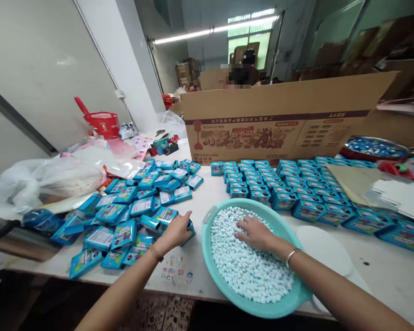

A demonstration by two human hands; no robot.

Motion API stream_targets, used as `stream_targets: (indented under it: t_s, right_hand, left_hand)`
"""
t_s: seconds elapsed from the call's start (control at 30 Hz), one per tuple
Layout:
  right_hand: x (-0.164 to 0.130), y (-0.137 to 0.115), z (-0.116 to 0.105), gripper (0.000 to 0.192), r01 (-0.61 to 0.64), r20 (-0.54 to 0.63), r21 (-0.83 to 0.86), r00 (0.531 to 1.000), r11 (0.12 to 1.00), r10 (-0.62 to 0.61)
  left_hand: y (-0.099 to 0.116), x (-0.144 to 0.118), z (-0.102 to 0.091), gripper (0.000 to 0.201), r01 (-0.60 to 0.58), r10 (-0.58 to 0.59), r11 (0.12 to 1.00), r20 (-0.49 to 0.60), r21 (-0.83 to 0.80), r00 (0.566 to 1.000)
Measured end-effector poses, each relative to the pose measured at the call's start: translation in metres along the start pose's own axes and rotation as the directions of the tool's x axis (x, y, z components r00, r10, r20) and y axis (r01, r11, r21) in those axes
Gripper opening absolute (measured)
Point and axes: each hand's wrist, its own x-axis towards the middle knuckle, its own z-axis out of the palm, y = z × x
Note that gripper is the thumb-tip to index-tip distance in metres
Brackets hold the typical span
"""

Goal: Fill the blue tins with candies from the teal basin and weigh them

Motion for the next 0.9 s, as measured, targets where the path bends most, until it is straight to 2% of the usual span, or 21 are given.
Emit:
stream_targets:
  t_s: [0.1,0.23,0.3,0.4,0.43,0.47,0.53,0.57,0.67,0.77,0.83,0.9]
  right_hand:
    - [-0.01,0.002,0.005,0.042,-0.027,-0.007,0.005,1.0,1.0,0.027]
    - [-0.016,0.01,0.014,0.042,-0.052,-0.036,0.062,0.998,0.997,0.054]
    - [-0.019,0.016,0.02,0.044,-0.045,-0.047,0.108,0.998,0.993,0.051]
    - [-0.021,0.025,0.026,0.05,-0.037,-0.04,0.158,0.998,0.987,0.043]
    - [-0.022,0.027,0.027,0.052,-0.036,-0.038,0.165,0.998,0.986,0.043]
    - [-0.022,0.028,0.028,0.054,-0.038,-0.04,0.166,0.998,0.985,0.046]
    - [-0.021,0.029,0.028,0.057,-0.043,-0.048,0.158,0.998,0.986,0.051]
    - [-0.02,0.028,0.028,0.058,-0.045,-0.049,0.152,0.997,0.987,0.053]
    - [-0.019,0.027,0.029,0.058,-0.051,-0.053,0.16,0.997,0.986,0.06]
    - [-0.02,0.027,0.028,0.056,-0.051,-0.057,0.196,0.996,0.979,0.063]
    - [-0.022,0.026,0.026,0.055,-0.052,-0.054,0.211,0.996,0.976,0.065]
    - [-0.022,0.024,0.024,0.055,-0.064,-0.039,0.211,0.997,0.976,0.074]
  left_hand:
    - [-0.002,-0.015,0.016,0.077,0.015,-0.02,0.998,-0.08,-0.067,0.997]
    - [-0.013,-0.039,0.027,0.083,-0.029,-0.041,0.958,-0.236,-0.284,0.971]
    - [-0.024,-0.052,0.022,0.079,-0.071,-0.053,0.94,-0.346,-0.335,0.937]
    - [-0.052,-0.063,-0.002,0.064,-0.052,-0.071,0.971,-0.489,-0.234,0.869]
    - [-0.063,-0.063,-0.013,0.061,-0.023,-0.059,0.986,-0.478,-0.163,0.877]
    - [-0.074,-0.062,-0.022,0.061,0.004,-0.04,0.996,-0.424,-0.084,0.905]
    - [-0.093,-0.054,-0.036,0.066,0.012,0.006,0.997,-0.242,0.074,0.97]
    - [-0.099,-0.049,-0.039,0.067,-0.012,0.031,0.991,-0.146,0.131,0.989]
    - [-0.11,-0.036,-0.038,0.059,-0.102,0.099,0.978,0.029,0.184,0.995]
    - [-0.115,-0.035,-0.039,0.042,-0.134,0.125,0.976,0.061,0.172,0.99]
    - [-0.119,-0.041,-0.047,0.04,-0.125,0.124,0.983,0.02,0.131,0.992]
    - [-0.122,-0.046,-0.059,0.046,-0.123,0.123,0.992,-0.045,0.009,0.991]
